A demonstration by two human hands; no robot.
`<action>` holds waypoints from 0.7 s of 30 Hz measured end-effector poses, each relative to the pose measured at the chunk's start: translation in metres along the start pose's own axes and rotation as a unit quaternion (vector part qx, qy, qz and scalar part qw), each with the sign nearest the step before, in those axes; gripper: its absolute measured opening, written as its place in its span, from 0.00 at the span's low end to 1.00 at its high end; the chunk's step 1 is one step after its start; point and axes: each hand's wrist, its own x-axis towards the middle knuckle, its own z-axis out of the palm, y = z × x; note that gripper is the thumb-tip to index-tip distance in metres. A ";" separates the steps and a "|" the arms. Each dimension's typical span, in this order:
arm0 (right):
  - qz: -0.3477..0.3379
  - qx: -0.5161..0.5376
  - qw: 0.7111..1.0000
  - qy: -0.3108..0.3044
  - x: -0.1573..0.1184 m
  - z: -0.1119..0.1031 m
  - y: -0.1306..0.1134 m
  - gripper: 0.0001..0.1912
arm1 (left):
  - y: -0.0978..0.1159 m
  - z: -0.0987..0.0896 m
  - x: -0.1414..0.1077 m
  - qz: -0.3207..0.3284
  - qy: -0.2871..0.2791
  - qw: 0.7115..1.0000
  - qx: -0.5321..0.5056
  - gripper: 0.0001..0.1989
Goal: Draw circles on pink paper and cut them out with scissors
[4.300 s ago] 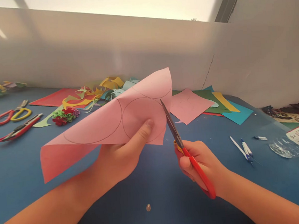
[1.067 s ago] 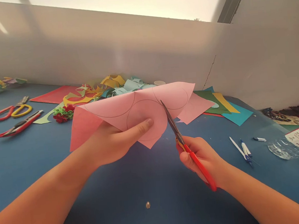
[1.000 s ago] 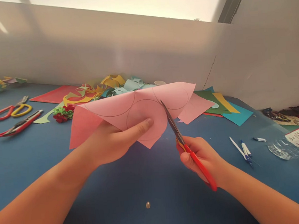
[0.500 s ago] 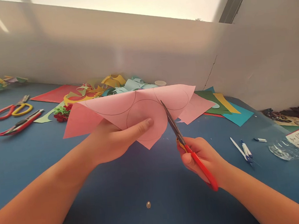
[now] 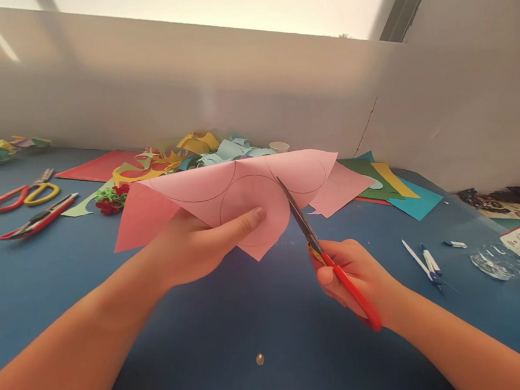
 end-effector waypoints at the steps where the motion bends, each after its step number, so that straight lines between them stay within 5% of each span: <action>1: 0.001 0.000 1.000 0.001 0.000 0.000 0.000 0.43 | -0.002 0.000 0.001 -0.002 -0.009 1.000 -0.009 0.31; 21: 0.031 -0.013 0.999 0.012 -0.003 -0.004 -0.006 0.44 | -0.005 -0.009 0.003 0.014 -0.049 0.999 -0.017 0.27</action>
